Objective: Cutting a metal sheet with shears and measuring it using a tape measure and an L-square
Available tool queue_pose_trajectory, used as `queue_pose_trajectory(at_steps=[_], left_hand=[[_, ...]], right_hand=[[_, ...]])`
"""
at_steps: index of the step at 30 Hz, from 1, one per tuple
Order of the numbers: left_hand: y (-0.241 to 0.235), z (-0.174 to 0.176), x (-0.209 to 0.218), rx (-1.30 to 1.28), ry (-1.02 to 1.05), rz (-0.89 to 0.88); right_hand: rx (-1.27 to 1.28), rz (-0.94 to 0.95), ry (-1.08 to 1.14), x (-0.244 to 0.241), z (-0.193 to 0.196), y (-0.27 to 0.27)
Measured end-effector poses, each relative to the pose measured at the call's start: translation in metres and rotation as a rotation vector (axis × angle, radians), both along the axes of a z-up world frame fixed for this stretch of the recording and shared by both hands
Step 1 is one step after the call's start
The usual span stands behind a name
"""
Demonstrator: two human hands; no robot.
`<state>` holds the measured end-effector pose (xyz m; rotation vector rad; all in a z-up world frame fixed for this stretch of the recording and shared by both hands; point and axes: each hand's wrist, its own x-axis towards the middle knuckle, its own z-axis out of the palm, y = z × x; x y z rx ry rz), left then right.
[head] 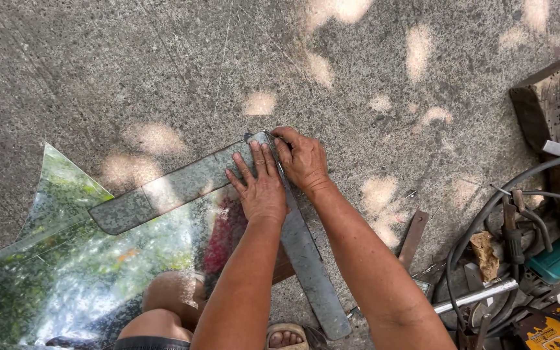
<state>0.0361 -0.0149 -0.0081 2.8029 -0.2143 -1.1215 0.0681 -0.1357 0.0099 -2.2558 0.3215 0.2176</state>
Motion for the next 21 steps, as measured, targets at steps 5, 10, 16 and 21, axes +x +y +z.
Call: queue_pose_trajectory(at_steps=[5, 10, 16, 21], left_hand=[[-0.001, 0.010, 0.001, -0.003, -0.005, 0.012], [0.002, 0.022, 0.001, -0.025, 0.008, 0.033], [0.005, 0.013, 0.001, -0.029, 0.033, 0.041], [0.003, 0.025, 0.002, -0.033, -0.009, 0.035]], right_hand=[[-0.078, -0.001, 0.088, 0.006, 0.009, 0.007], [-0.274, 0.134, 0.149, 0.019, 0.012, 0.014], [-0.397, 0.186, 0.199, -0.013, 0.003, 0.013], [-0.448, 0.216, 0.370, -0.144, 0.000, -0.003]])
